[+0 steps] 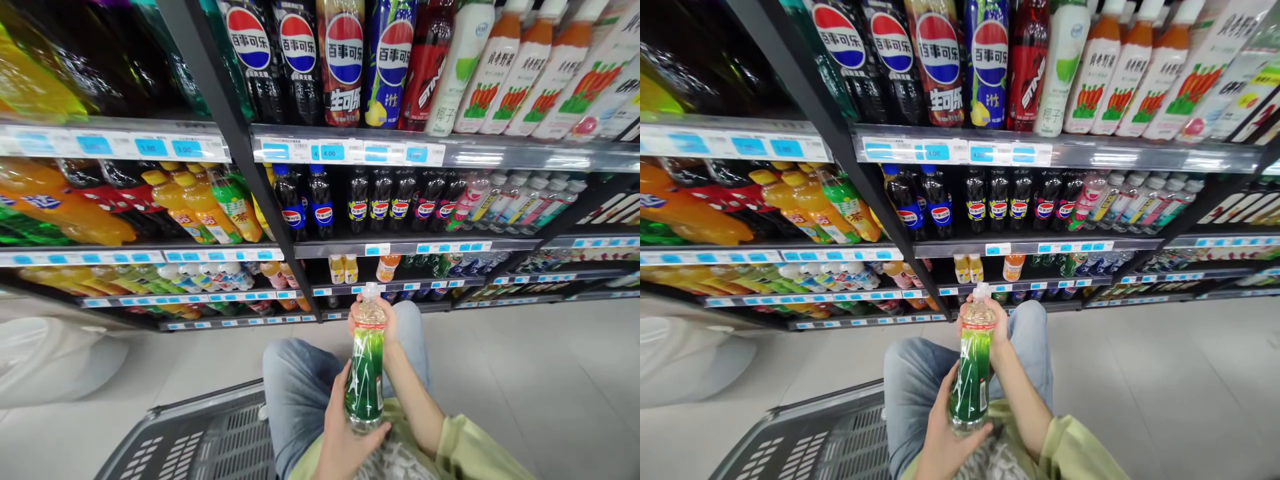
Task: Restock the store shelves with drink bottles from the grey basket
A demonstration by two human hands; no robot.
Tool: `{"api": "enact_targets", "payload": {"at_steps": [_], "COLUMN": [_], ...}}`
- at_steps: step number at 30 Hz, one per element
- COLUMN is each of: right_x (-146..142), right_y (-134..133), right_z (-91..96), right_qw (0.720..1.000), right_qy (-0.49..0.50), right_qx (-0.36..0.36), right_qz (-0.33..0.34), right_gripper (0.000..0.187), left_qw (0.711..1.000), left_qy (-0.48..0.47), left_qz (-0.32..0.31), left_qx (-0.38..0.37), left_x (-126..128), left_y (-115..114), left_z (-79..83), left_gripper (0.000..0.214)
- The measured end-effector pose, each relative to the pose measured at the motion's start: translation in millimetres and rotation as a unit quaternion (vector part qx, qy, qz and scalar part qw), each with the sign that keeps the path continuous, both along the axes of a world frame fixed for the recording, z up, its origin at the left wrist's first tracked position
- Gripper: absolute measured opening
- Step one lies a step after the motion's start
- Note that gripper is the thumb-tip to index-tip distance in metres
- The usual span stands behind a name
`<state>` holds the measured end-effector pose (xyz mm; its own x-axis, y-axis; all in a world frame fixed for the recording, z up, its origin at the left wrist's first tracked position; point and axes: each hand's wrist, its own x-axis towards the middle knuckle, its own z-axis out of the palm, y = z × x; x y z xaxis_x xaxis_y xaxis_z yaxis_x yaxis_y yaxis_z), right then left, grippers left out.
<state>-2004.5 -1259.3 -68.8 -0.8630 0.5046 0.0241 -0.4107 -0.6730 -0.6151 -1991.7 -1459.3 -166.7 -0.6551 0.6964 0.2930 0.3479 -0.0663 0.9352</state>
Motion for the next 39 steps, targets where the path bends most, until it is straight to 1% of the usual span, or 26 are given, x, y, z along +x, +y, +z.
{"api": "enact_targets", "payload": {"at_steps": [2, 7, 10, 12, 15, 19, 21, 24, 27, 29, 31, 33, 35, 36, 37, 39], "right_x": [0.6, 3.1, 3.0, 1.8, -1.2, -3.5, -2.6, 1.6, 7.3, 9.6, 9.2, 5.9, 1.0, -1.1, -2.7, -3.6], "right_y": [0.1, -0.9, -5.1, -9.4, -16.6, -24.2, -25.9, -24.3, -17.5, -10.9, -4.4, 0.5, 3.1, 3.6, 3.6, 2.9], "right_z": [0.5, 1.0, 1.6, 3.5, 9.0, 17.8, 21.1, 23.3, 20.2, 13.2, 1.6, -13.5, -29.0, -35.7, -41.0, -46.4], "right_qw": [1.0, 1.0, 0.999, 0.998, 0.994, 0.985, 0.983, 0.984, 0.989, 0.993, 0.994, 0.993, 0.991, 0.99, 0.99, 0.989], "right_qy": [-0.011, -0.025, -0.028, -0.035, -0.062, -0.098, -0.107, -0.118, -0.106, -0.082, -0.046, -0.004, 0.036, 0.05, 0.058, 0.056], "right_qx": [0.004, 0.01, 0.026, 0.044, 0.062, 0.076, 0.078, 0.084, 0.089, 0.082, 0.058, 0.025, -0.011, -0.024, -0.032, -0.038], "right_qz": [-0.003, 0.004, -0.002, -0.019, -0.061, -0.121, -0.128, -0.108, -0.051, 0.01, 0.076, 0.118, 0.129, 0.128, 0.127, 0.129], "right_gripper": [0.049, 0.048, 0.049, 0.046, 0.046, 0.05, 0.052, 0.052, 0.053, 0.055, 0.055, 0.056, 0.06, 0.061, 0.06, 0.056], "left_qw": [1.0, 0.995, 0.995, 0.993, 0.985, 0.97, 0.967, 0.971, 0.984, 0.993, 0.996, 0.985, 0.961, 0.949, 0.942, 0.939], "left_qy": [0.005, 0.009, 0.01, 0.034, 0.091, 0.15, 0.17, 0.174, 0.12, 0.044, -0.05, -0.159, -0.26, -0.295, -0.315, -0.323], "left_qz": [0.004, 0.058, 0.072, 0.091, 0.129, 0.17, 0.173, 0.155, 0.132, 0.109, 0.071, 0.015, -0.046, -0.066, -0.077, -0.08], "left_qx": [-0.021, -0.075, -0.071, -0.063, -0.073, -0.092, -0.08, -0.048, -0.028, -0.01, 0.024, 0.061, 0.082, 0.085, 0.086, 0.086], "left_x": [1.0, 7.5, 8.1, 6.5, 3.8, 1.3, -0.2, -1.2, 2.4, 7.3, 12.8, 17.3, 20.4, 21.6, 22.7, 25.1], "left_y": [0.0, 6.2, 10.3, 11.3, 10.3, 8.5, 8.1, 7.8, 7.2, 6.2, 4.7, 3.0, 1.8, 1.5, 1.3, 1.6], "left_z": [2.4, 1.5, -2.2, -2.0, 2.7, 7.6, 7.0, 4.1, -0.2, -3.9, -7.6, -10.3, -11.1, -10.8, -10.0, -7.8], "left_gripper": [0.101, 0.096, 0.089, 0.083, 0.08, 0.078, 0.078, 0.083, 0.085, 0.088, 0.094, 0.103, 0.114, 0.117, 0.12, 0.123]}}
